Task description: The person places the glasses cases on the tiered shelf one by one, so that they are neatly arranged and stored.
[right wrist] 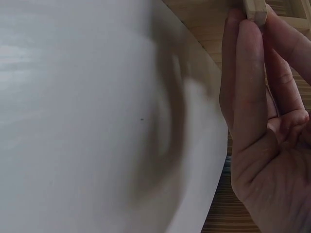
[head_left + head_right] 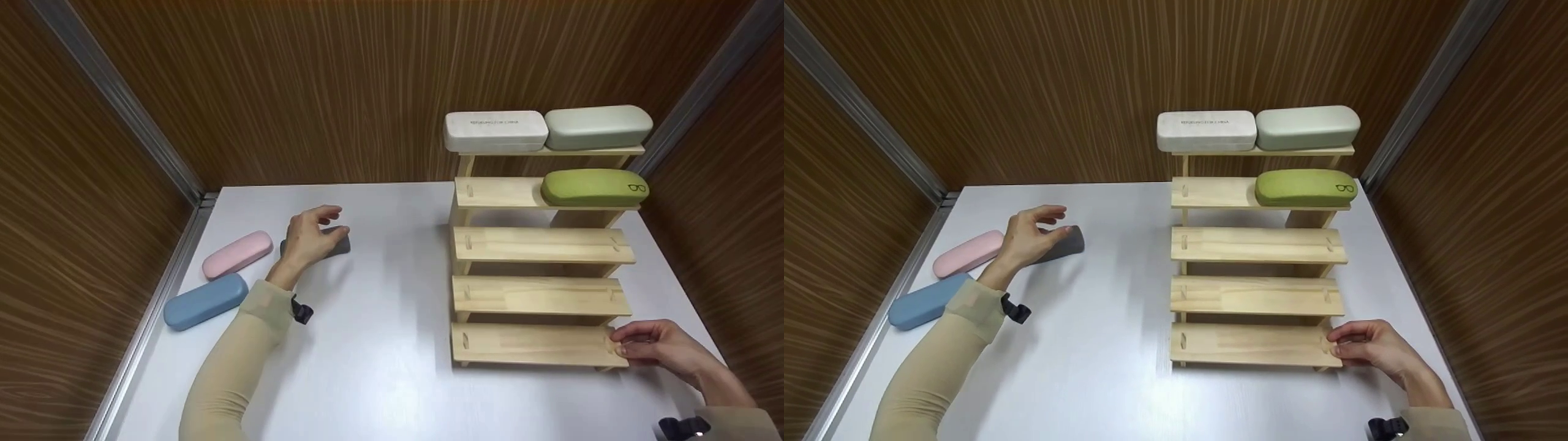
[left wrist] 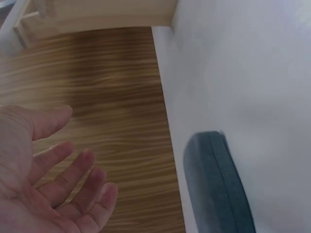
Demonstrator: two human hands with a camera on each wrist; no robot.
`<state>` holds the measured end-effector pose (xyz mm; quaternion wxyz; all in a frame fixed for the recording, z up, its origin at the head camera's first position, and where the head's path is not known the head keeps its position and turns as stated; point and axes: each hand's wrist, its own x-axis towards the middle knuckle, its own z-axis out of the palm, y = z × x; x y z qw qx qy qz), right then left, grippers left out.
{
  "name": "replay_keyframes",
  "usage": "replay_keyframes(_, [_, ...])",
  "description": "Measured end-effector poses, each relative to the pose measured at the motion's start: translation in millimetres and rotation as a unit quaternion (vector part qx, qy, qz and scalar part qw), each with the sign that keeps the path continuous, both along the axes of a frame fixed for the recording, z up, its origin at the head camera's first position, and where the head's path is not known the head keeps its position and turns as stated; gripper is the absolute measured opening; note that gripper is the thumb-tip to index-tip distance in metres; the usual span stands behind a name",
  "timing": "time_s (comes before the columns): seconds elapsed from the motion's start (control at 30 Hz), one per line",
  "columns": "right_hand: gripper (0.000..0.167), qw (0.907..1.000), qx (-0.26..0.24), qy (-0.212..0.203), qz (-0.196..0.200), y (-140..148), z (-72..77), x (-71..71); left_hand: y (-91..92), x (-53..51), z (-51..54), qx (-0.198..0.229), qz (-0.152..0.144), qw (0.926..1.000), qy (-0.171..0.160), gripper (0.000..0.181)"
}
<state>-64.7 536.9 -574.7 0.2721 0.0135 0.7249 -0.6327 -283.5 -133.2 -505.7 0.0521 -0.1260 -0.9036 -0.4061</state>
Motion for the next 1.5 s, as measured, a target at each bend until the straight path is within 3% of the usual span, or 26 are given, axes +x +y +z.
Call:
replay_keyframes(0.5, [0.041,1.0,-0.004,0.009,0.001,-1,0.1,0.2,-44.2,-4.8,-40.5,-0.041,0.046,0.9976,-0.031,0.059])
replay_keyframes(1.07, [0.04,1.0,-0.002,-0.002,0.002,-1,1.2,-0.3,-57.9,-10.0,-70.9,-0.062,0.092,0.9879,-0.108,0.071])
replay_keyframes(1.5, [0.04,1.0,-0.006,-0.008,-0.001,-2,2.8,-1.4,-66.0,-12.6,-89.7,-0.046,0.101,0.9908,-0.078,0.065])
